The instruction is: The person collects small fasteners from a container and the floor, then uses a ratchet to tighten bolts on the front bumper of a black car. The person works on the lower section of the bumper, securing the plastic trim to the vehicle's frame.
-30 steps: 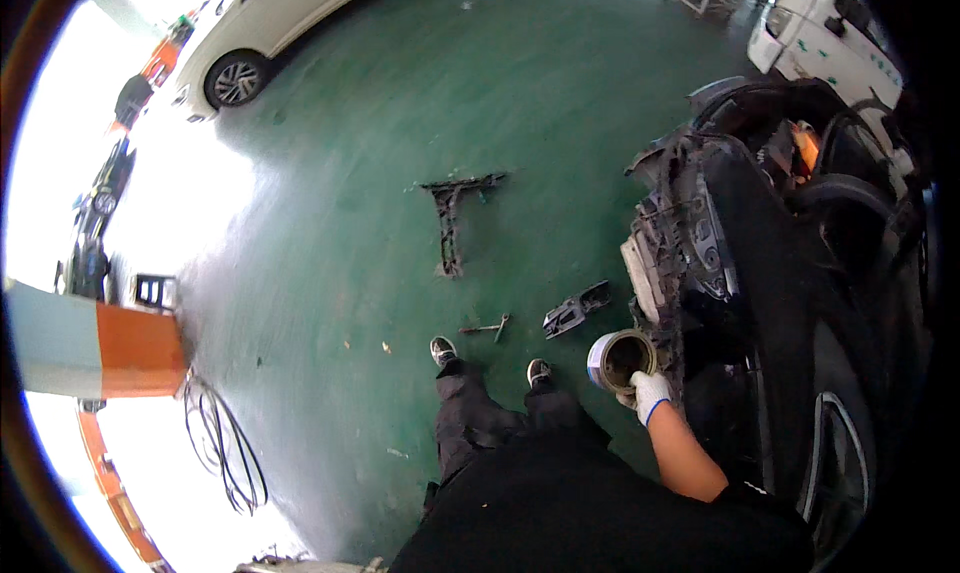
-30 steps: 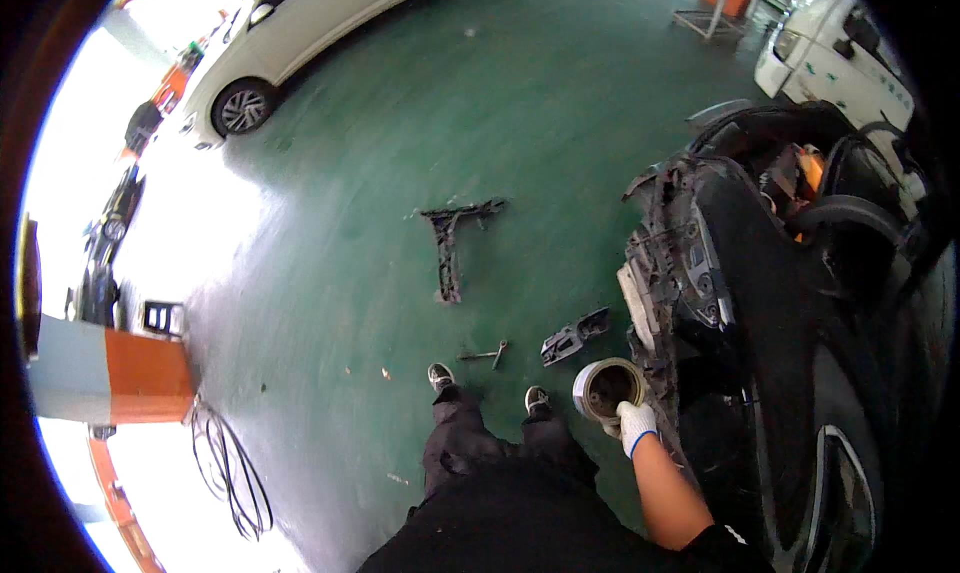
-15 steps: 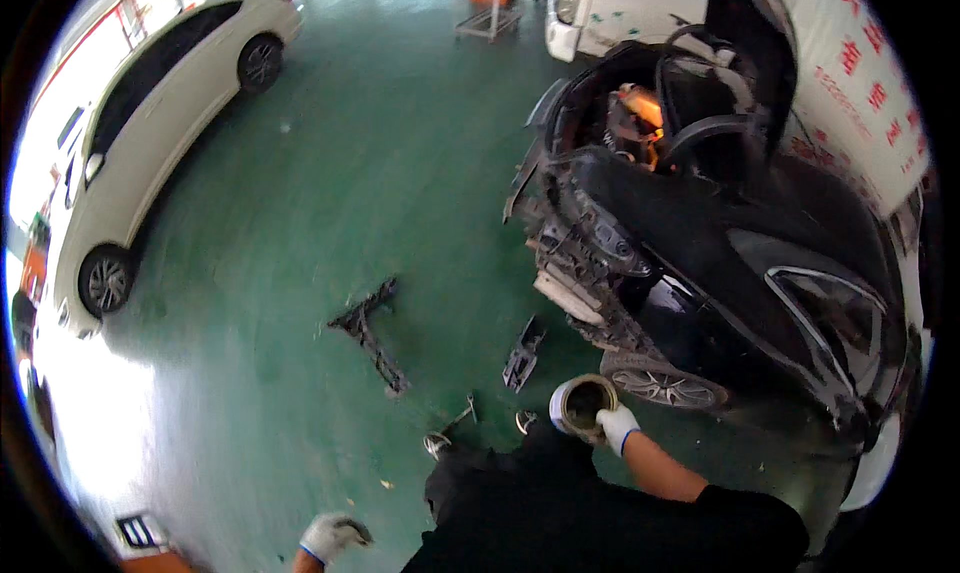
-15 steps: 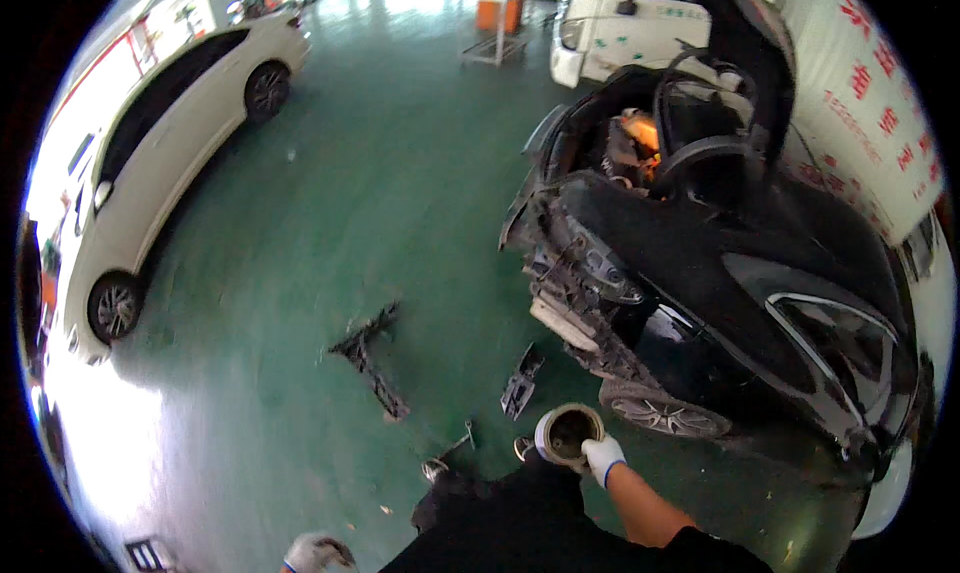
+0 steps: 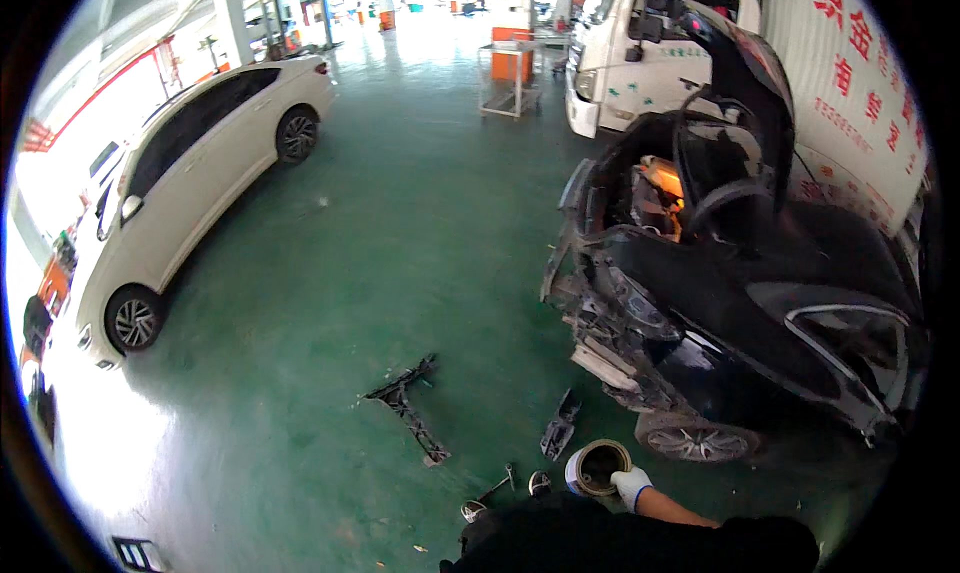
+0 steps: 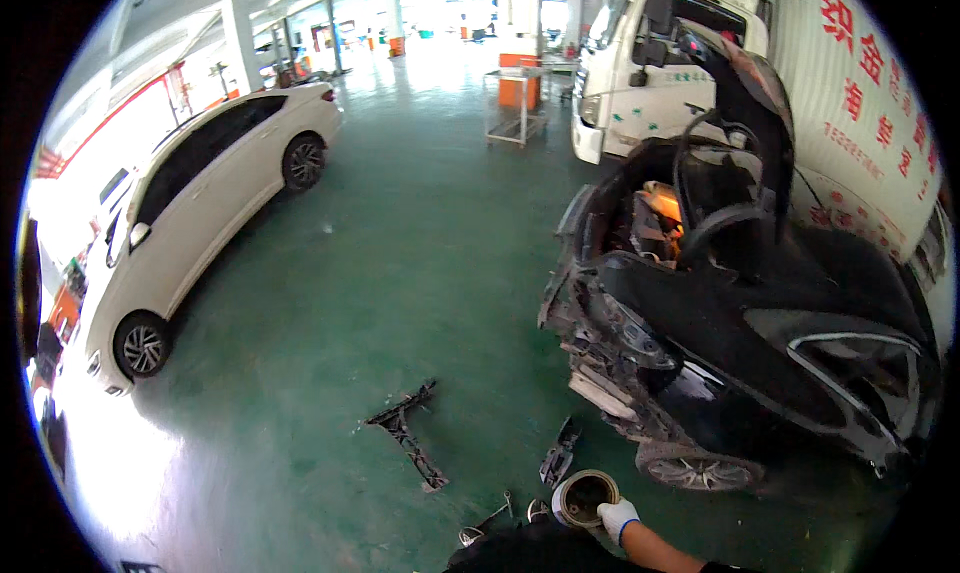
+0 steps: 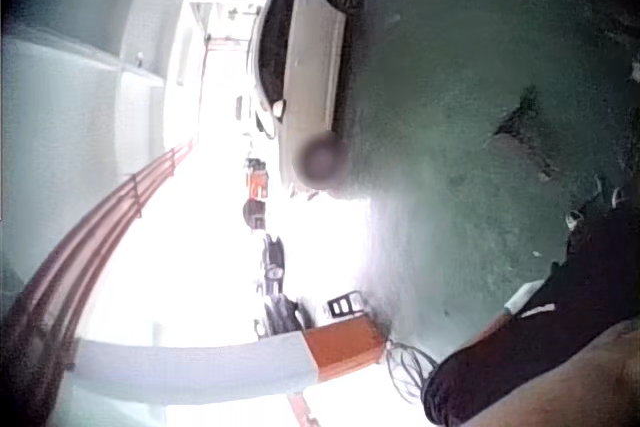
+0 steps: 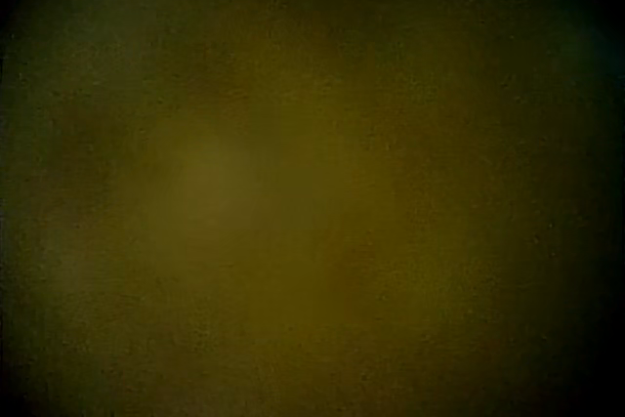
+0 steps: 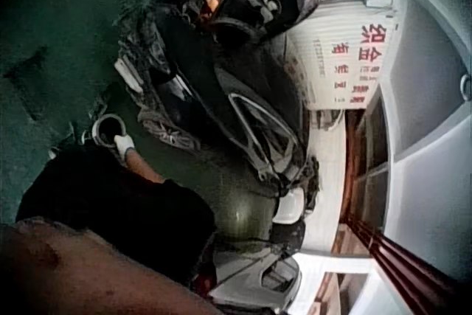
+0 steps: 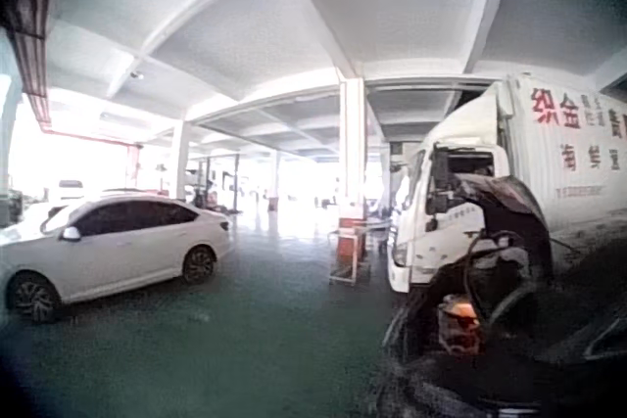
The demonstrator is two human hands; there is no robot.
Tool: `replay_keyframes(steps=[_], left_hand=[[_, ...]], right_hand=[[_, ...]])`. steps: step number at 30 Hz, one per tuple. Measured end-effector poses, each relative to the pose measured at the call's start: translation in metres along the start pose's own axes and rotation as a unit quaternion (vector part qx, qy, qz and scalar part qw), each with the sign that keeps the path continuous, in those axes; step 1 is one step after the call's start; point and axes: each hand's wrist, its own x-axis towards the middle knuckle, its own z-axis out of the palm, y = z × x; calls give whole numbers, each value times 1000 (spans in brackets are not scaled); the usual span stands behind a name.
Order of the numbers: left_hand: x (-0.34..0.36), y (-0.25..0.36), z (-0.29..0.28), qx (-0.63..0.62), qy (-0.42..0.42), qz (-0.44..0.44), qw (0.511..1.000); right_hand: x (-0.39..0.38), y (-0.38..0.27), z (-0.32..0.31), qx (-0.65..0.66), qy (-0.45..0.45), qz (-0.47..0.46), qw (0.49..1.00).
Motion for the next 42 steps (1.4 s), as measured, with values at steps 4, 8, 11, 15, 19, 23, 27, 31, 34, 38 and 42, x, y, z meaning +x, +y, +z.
replay_keyframes(steps=[4, 8, 11, 15, 19, 23, 27, 31, 34, 38, 42], left_hand=[[-18, -14, 24, 10, 47, 16, 999], [-48, -22, 43, 14, 86, 13, 996], [-56, 64, 5, -149, 51, -84, 984], [-18, 104, -16, 9, 387, -16, 922], [75, 128, 28, -322, 497, 56, 804], [117, 158, 78, -216, 339, -16, 915], [125, 157, 89, -267, 340, -34, 901], [104, 201, 54, -160, 302, -59, 938], [154, 215, 29, 187, 244, 136, 942], [219, 256, 25, 35, 202, 19, 979], [242, 287, 35, -35, 129, -29, 991]], right_hand=[[5, -45, 20, 130, -66, 32, 989], [12, -74, 30, 83, -108, -11, 991], [59, -67, 33, -22, -116, -110, 987], [79, -79, 55, -1, -170, -110, 979], [101, -48, 49, -35, -140, -86, 986], [106, -31, 48, -143, -157, -49, 976], [82, -36, 63, -208, -187, -51, 959], [70, -47, 48, -247, -197, -101, 943], [102, -26, 2, -34, -186, -78, 979], [129, -13, -36, 20, -59, -70, 996], [76, -86, -44, -64, -12, 13, 998]])
